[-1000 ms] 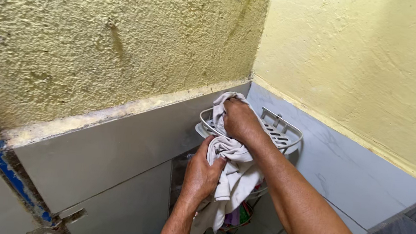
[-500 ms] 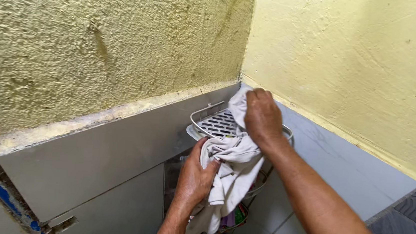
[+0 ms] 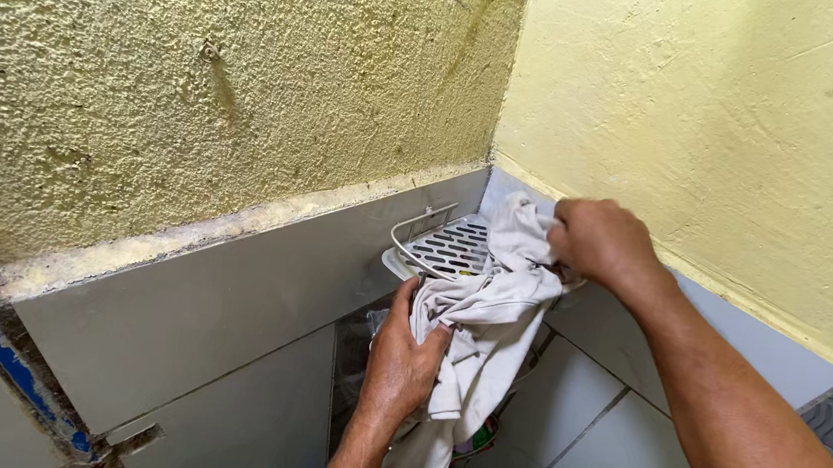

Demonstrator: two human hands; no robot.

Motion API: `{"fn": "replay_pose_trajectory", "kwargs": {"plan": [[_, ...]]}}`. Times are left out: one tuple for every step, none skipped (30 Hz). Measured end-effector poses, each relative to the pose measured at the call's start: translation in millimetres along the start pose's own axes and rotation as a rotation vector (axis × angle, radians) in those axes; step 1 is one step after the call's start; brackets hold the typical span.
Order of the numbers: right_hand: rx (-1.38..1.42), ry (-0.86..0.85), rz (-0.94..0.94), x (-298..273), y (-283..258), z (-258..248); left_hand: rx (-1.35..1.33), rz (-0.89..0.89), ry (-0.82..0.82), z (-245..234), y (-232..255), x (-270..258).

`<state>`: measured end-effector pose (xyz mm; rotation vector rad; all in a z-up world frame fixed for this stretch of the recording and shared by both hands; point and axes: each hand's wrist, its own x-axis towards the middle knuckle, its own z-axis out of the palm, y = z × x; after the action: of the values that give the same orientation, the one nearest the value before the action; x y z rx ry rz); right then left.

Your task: The person wipes the surfaces of a three-tier corner shower caddy with a white cloth. They clean the top, middle, and bottom shelves and the surrounding wall tiles. The person also briefly handles items on the shelves, such as a small bottle and a wrapped item, before continuing to wipe the caddy.

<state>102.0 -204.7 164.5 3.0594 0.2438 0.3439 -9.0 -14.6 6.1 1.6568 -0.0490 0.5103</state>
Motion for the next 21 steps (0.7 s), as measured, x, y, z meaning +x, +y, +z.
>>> {"fn": "replay_pose_trajectory", "kwargs": {"plan": [[0.089,0.016,0.049,0,-2,-2,0.003,0.04,0.003,0,0,-1],[0.179,0.034,0.102,2,-5,-2,0.006,0.03,-0.003,0,1,0],[0.255,0.037,0.068,5,-11,3,0.009,0.02,-0.01,0,1,0],[0.331,0.043,0.033,10,-19,13,0.011,0.012,-0.015,0,2,0],[0.407,0.049,-0.002,15,-27,25,0.02,-0.003,-0.019,1,3,1],[0.37,-0.079,-0.105,23,-34,39,0.029,-0.02,-0.023,1,3,0],[0.332,-0.208,-0.206,31,-40,53,0.038,-0.038,-0.027,0,3,0],[0.307,-0.204,-0.325,39,-40,66,0.035,-0.022,-0.027,-2,3,0],[0.282,-0.197,-0.444,47,-38,78,0.032,-0.007,-0.027,-4,3,0],[0.251,-0.187,-0.566,58,-35,85,0.027,0.012,-0.022,-5,4,2],[0.257,-0.178,-0.642,71,-32,91,0.049,0.019,-0.019,-6,4,6],[0.265,-0.179,-0.71,77,-27,100,0.07,0.016,-0.022,-5,3,5],[0.273,-0.179,-0.779,81,-23,107,0.09,0.014,-0.025,-4,2,4],[0.246,-0.175,-0.72,89,-23,110,0.091,0.003,-0.026,-4,2,8],[0.219,-0.17,-0.661,96,-25,112,0.091,-0.009,-0.026,-4,2,11],[0.197,-0.177,-0.599,98,-28,117,0.092,-0.032,-0.031,-4,0,10],[0.171,-0.164,-0.537,102,-34,120,0.096,-0.034,-0.035,-4,-1,11],[0.144,-0.149,-0.476,107,-41,122,0.099,-0.033,-0.038,-4,-3,12],[0.117,-0.134,-0.414,110,-47,123,0.103,-0.033,-0.041,-5,-4,12],[0.094,-0.12,-0.399,111,-52,124,0.103,-0.012,-0.037,-5,-5,12],[0.07,-0.105,-0.384,112,-55,125,0.104,0.009,-0.032,-5,-6,12]]}}
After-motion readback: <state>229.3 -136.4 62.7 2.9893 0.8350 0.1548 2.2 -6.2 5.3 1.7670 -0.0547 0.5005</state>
